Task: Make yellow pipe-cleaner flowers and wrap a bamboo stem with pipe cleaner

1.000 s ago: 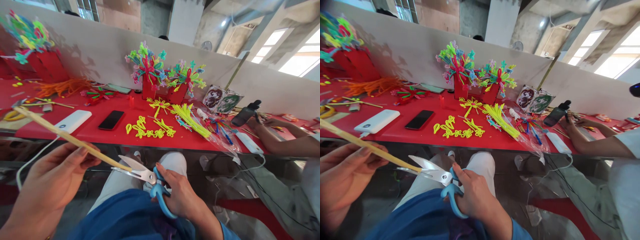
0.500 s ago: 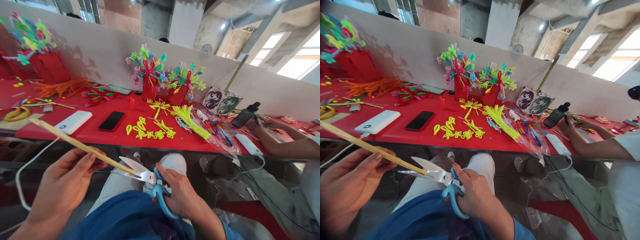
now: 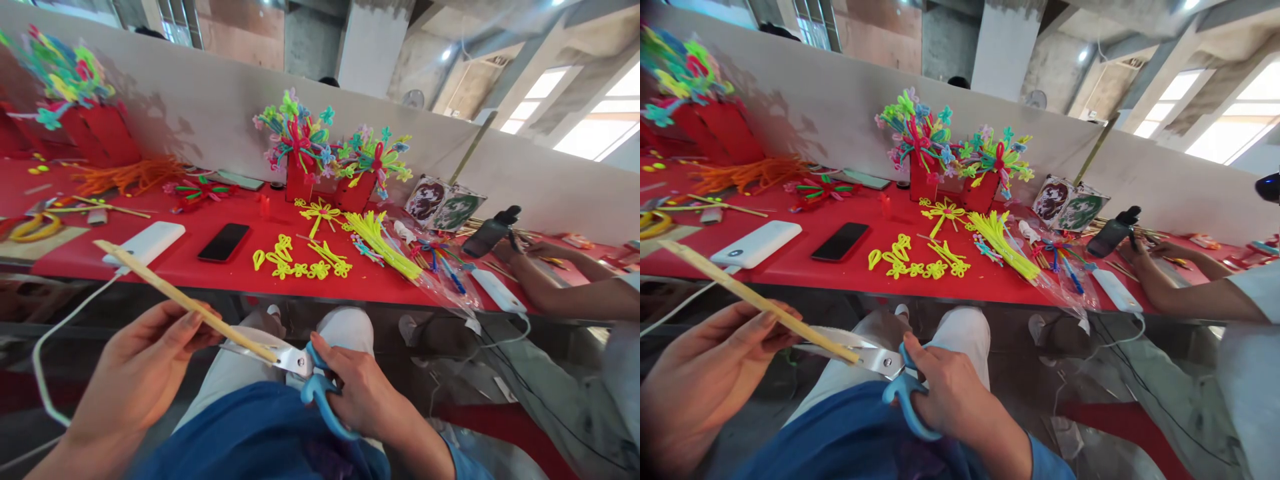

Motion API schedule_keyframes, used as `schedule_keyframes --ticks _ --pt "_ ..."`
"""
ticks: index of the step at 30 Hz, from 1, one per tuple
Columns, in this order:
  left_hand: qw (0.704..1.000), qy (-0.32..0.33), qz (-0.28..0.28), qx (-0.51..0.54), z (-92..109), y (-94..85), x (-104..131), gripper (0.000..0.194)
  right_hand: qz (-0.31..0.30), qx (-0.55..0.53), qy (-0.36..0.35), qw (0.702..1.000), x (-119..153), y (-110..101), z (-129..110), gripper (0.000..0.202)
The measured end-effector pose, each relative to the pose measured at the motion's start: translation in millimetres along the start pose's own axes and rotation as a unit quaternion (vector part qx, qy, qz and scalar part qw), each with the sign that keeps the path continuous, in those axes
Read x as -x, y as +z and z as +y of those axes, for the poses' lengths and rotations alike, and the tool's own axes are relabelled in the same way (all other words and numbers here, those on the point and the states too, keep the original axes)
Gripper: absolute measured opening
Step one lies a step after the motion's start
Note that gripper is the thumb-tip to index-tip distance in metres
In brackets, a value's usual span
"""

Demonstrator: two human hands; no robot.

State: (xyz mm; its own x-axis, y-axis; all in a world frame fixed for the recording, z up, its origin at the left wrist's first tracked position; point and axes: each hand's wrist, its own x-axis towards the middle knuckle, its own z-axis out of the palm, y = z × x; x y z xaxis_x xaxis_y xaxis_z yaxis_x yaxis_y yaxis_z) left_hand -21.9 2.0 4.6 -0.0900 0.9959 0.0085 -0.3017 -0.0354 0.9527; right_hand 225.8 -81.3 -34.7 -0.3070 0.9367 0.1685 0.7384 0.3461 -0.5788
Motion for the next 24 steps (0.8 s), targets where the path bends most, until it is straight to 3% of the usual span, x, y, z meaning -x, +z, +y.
schedule_keyframes --ticks 8,14,24 --pt "1.000 -0.013 -0.010 0.021 -0.4 -3.3 -0.6 0.024 -0.004 0.016 0.016 1.000 1.5 1.6 -0.8 0.069" --pt "0.999 -0.039 -0.002 0.030 0.1 1.0 -1.2 0.032 0.006 0.028 0.045 0.999 -5.2 -7.1 -9.8 0.074" --pt "0.997 -0.080 -0.004 0.018 2.6 6.2 -5.0 0.035 0.011 0.039 0.002 0.999 -8.4 0.2 -9.5 0.066"
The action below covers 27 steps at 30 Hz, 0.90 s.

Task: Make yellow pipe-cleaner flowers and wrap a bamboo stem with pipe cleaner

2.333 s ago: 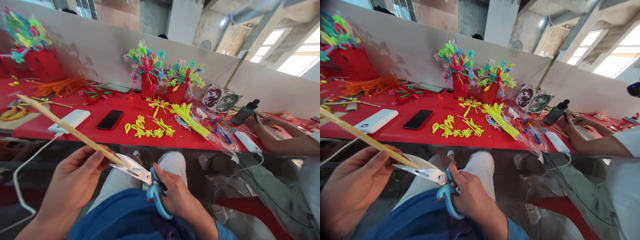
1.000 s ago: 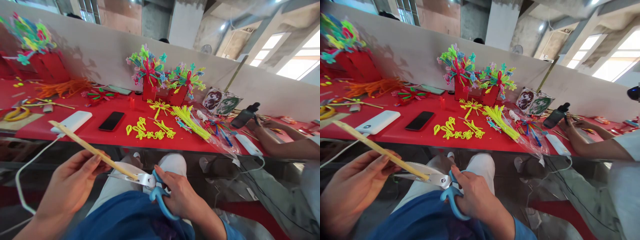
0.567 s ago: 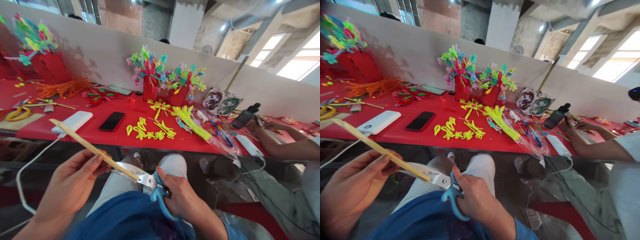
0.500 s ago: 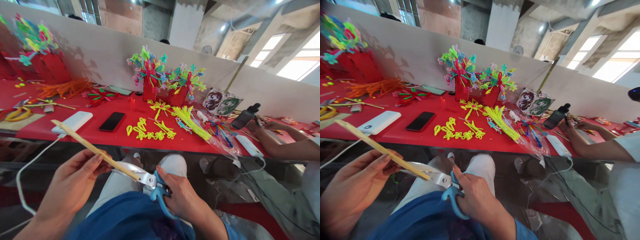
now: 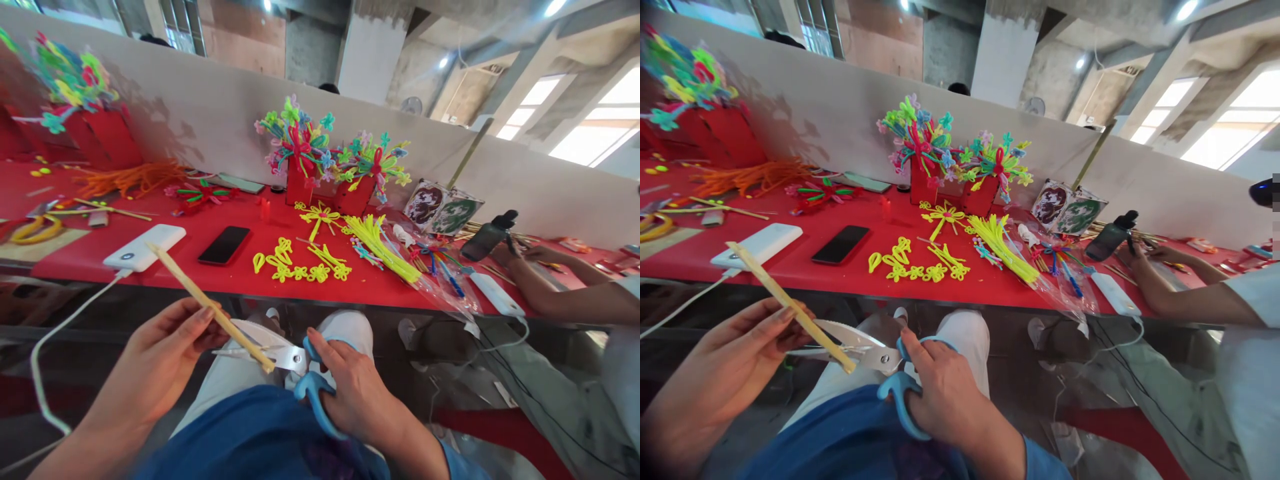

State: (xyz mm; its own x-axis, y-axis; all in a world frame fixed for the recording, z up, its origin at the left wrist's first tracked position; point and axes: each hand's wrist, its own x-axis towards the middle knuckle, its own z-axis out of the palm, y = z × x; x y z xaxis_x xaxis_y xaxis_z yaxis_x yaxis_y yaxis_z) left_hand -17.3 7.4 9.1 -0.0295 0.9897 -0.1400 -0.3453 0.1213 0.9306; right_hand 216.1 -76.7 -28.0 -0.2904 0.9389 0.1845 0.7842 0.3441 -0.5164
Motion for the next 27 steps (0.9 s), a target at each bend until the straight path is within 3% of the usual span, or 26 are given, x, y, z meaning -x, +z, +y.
schedule_keyframes --ticks 14,22,27 --pt "1.000 -0.002 0.001 0.006 2.6 3.5 3.4 0.029 -0.016 0.020 -0.021 0.999 2.9 -4.3 9.7 0.059" --pt "0.999 0.031 0.039 0.017 10.9 -10.8 -7.3 0.027 -0.026 0.014 -0.013 0.999 3.9 -15.8 9.2 0.058" --pt "0.999 0.040 0.018 -0.008 13.2 -10.6 -2.6 0.026 -0.042 0.009 0.021 0.999 4.7 -21.1 8.9 0.073"
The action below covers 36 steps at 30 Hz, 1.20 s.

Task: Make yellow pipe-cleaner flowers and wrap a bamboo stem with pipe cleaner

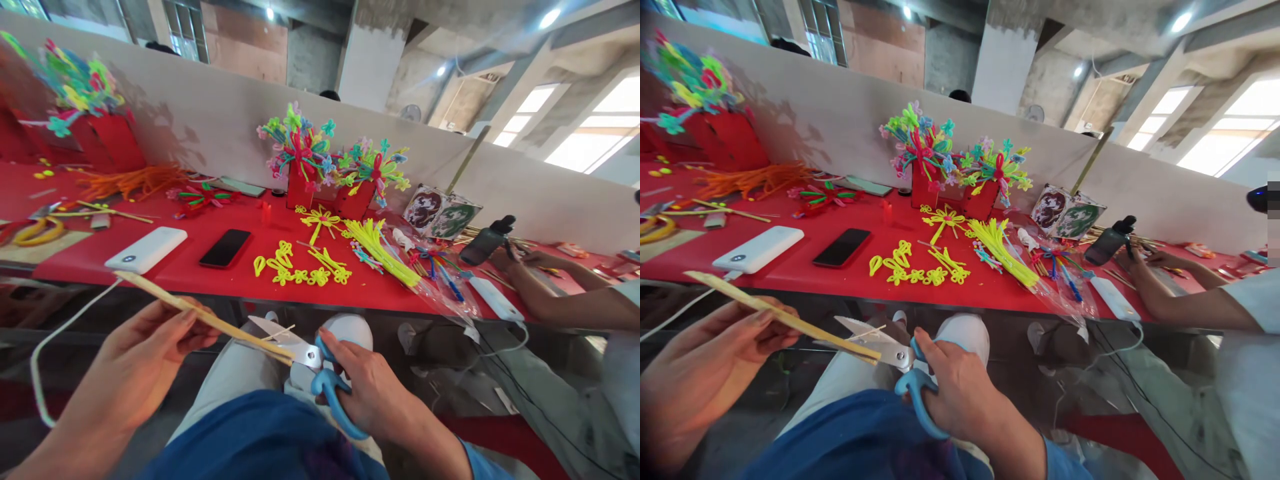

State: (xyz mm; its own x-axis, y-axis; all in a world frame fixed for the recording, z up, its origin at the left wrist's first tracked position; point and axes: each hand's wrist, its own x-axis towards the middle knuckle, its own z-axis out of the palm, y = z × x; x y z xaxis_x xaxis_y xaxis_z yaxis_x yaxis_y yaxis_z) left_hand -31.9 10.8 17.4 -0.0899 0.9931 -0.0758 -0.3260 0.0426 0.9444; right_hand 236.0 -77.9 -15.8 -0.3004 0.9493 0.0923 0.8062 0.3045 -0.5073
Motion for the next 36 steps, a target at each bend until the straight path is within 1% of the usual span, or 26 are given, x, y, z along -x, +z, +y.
schedule_keyframes --ticks 2,5,8,11,14,18,24,28,31,36 --pt "1.000 -0.004 -0.001 -0.004 -0.4 2.3 3.2 0.026 -0.014 -0.003 0.003 1.000 0.4 -2.8 1.4 0.076" --pt "1.000 -0.024 -0.008 -0.001 -1.9 7.1 6.2 0.025 -0.030 -0.019 -0.012 0.999 0.0 -5.8 3.7 0.074" --pt "1.000 -0.028 -0.006 0.001 -4.7 10.7 7.5 0.029 -0.022 -0.022 -0.017 0.999 -1.9 -6.1 3.7 0.073" --pt "0.999 -0.032 -0.020 -0.002 -8.9 10.2 8.8 0.029 -0.012 -0.010 -0.026 1.000 -4.3 -5.4 0.9 0.071" --pt "0.999 -0.037 -0.034 0.000 -12.9 6.7 10.0 0.030 -0.021 0.000 -0.035 0.999 -6.1 -5.4 -1.6 0.068" --pt "0.999 -0.042 -0.031 0.001 -14.7 4.7 10.6 0.031 -0.031 0.007 -0.037 0.999 -5.8 -5.2 -1.0 0.068" --pt "0.998 -0.050 -0.032 0.010 -10.8 11.7 12.1 0.036 -0.029 -0.004 -0.042 0.999 -3.8 -4.8 1.9 0.064" --pt "0.998 -0.051 -0.016 0.018 -9.9 15.2 12.6 0.037 -0.023 -0.011 -0.053 0.998 -3.3 -7.1 3.4 0.060" --pt "0.998 -0.054 -0.003 0.016 -10.4 15.2 13.3 0.038 -0.030 0.005 -0.055 0.998 -3.1 -8.7 5.2 0.060" --pt "0.998 -0.056 -0.011 0.008 -10.3 15.6 15.2 0.038 -0.028 0.016 -0.050 0.998 -2.6 -10.0 6.8 0.060"
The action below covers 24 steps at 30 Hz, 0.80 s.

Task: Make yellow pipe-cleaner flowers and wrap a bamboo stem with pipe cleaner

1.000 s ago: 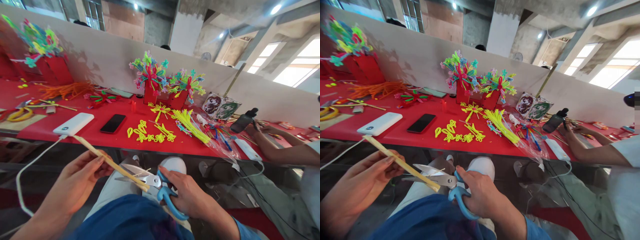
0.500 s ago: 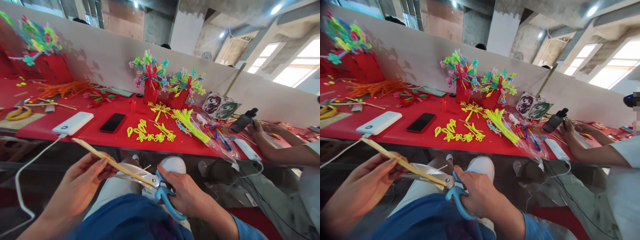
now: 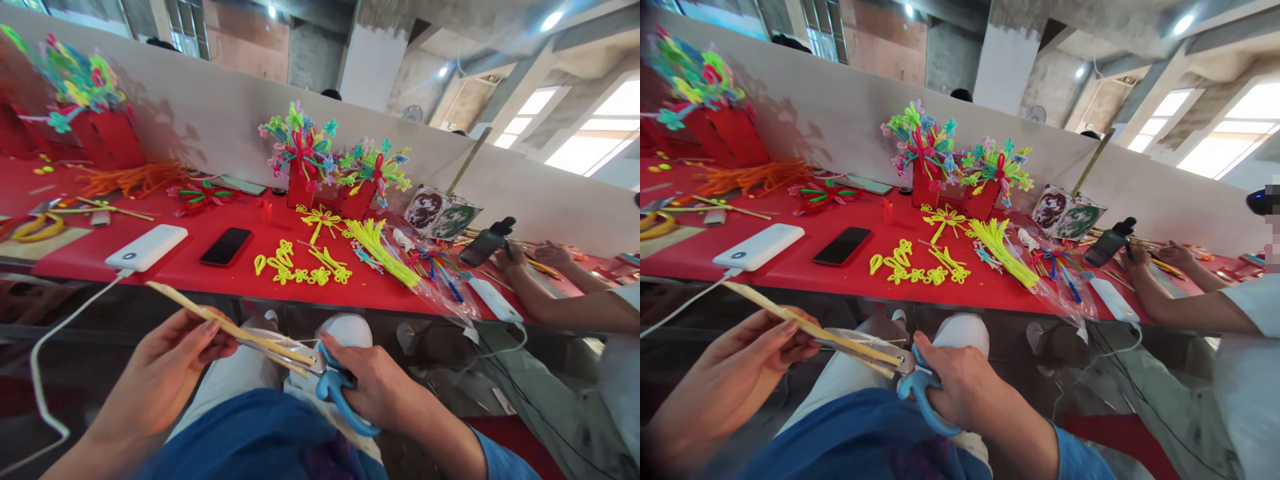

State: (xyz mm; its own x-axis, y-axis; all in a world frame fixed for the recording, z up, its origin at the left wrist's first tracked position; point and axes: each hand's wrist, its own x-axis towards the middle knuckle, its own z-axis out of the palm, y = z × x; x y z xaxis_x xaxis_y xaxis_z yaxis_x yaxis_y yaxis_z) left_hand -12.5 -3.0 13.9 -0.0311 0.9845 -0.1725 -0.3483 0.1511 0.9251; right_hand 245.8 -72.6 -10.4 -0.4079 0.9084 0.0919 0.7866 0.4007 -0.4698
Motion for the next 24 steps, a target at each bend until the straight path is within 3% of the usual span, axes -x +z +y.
schedule_keyframes --ticks 7,12,19,24 --pt "1.000 0.000 -0.001 -0.010 1.8 4.0 1.7 0.035 -0.029 -0.032 0.034 0.999 1.4 -2.3 -1.9 0.062" --pt "1.000 -0.006 -0.001 -0.008 0.9 3.9 1.3 0.033 -0.011 -0.032 0.025 0.999 0.1 -3.4 -1.0 0.063" --pt "0.999 -0.040 -0.013 -0.001 -12.5 5.5 3.9 0.037 -0.013 -0.010 0.027 1.000 -7.0 -4.7 -4.1 0.070" --pt "0.999 -0.040 -0.001 0.003 -9.6 0.9 -2.1 0.044 -0.031 -0.011 0.034 0.999 -6.8 -1.7 -4.2 0.071"
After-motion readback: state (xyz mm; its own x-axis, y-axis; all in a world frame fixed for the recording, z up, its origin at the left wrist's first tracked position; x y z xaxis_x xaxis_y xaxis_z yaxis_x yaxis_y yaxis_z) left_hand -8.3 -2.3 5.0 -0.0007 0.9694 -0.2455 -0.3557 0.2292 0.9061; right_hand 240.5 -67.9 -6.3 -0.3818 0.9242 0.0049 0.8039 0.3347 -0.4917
